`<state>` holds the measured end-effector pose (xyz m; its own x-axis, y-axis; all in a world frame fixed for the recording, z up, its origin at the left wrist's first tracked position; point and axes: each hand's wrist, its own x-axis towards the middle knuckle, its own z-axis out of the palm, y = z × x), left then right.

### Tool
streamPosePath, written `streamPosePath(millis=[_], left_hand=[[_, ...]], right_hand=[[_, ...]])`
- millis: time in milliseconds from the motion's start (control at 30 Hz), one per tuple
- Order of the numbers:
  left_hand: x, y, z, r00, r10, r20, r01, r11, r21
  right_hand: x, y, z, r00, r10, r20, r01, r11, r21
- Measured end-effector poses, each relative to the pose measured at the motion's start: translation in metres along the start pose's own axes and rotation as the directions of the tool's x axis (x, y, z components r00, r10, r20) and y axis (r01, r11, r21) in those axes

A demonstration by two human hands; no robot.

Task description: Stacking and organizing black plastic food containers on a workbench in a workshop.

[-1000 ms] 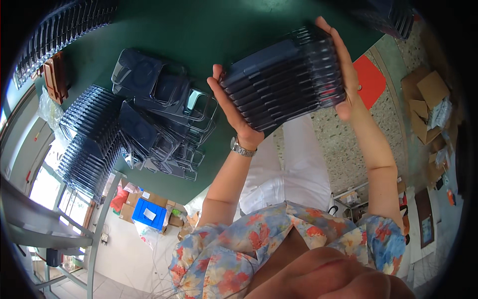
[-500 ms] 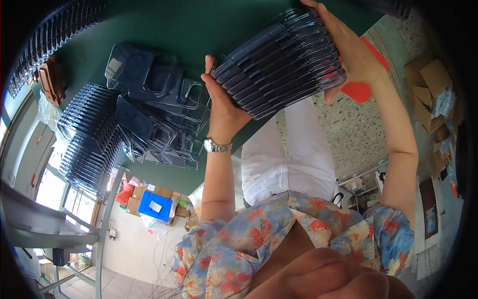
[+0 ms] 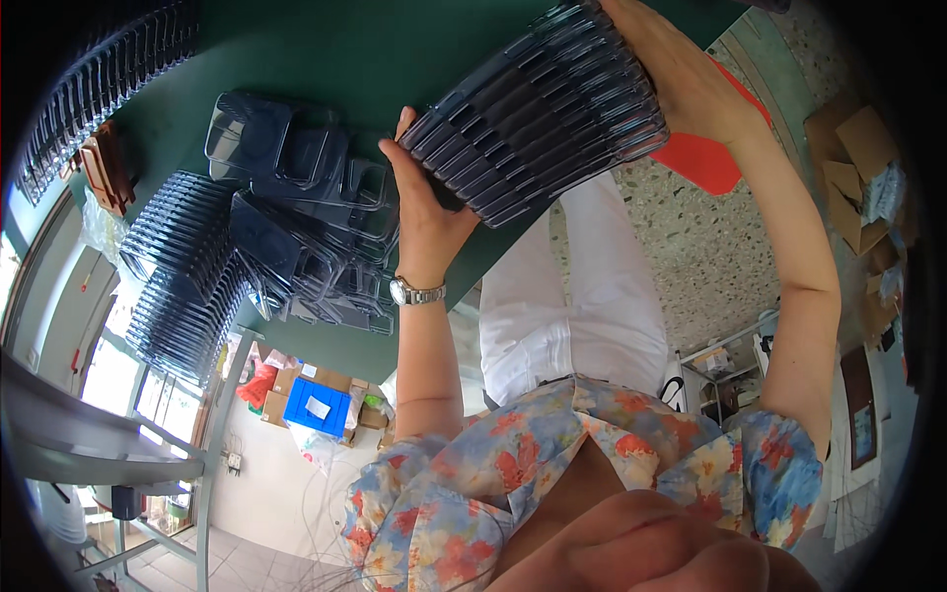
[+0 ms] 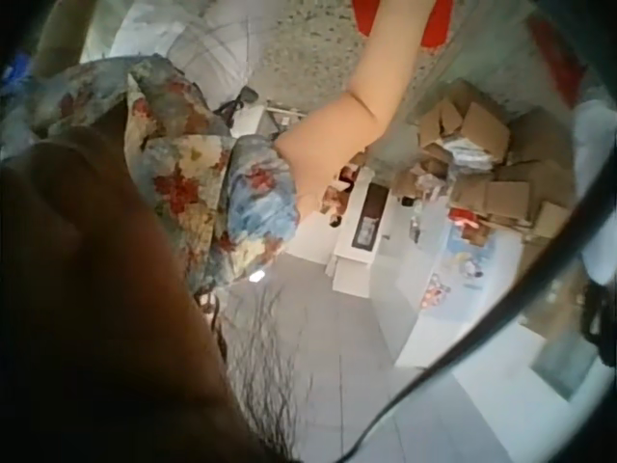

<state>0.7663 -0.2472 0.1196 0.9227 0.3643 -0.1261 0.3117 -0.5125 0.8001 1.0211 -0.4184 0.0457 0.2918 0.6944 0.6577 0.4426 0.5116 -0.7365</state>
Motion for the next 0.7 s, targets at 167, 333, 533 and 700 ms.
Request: streamPosePath(millis=[167, 333, 533, 700], left_hand=[[-0.001, -0.007, -0.005, 1.0, -0.031, -0.004, 0.031, 0.978, 0.208], [0.007, -0.006, 0.002, 0.992, -0.122, -0.011, 0.121, 0.992, -0.035], [0.002, -0.033, 0.007, 0.977, -0.2, 0.079, 0.215, 0.924, -0.317], [0.016, -0.042, -0.006, 0.895, -0.165, 0.415, 0.387, 0.749, -0.537]], right_hand=[[0.057, -0.047, -0.022, 0.87, 0.384, 0.309, -0.342, 0.922, -0.182], [0.053, -0.047, -0.03, 0.581, 0.725, 0.371, -0.541, 0.684, -0.489], [0.013, -0.037, -0.022, 0.694, 0.643, 0.323, -0.491, 0.751, -0.441], [-0.022, -0.069, -0.009, 0.569, 0.802, 0.184, -0.784, 0.596, -0.174]])
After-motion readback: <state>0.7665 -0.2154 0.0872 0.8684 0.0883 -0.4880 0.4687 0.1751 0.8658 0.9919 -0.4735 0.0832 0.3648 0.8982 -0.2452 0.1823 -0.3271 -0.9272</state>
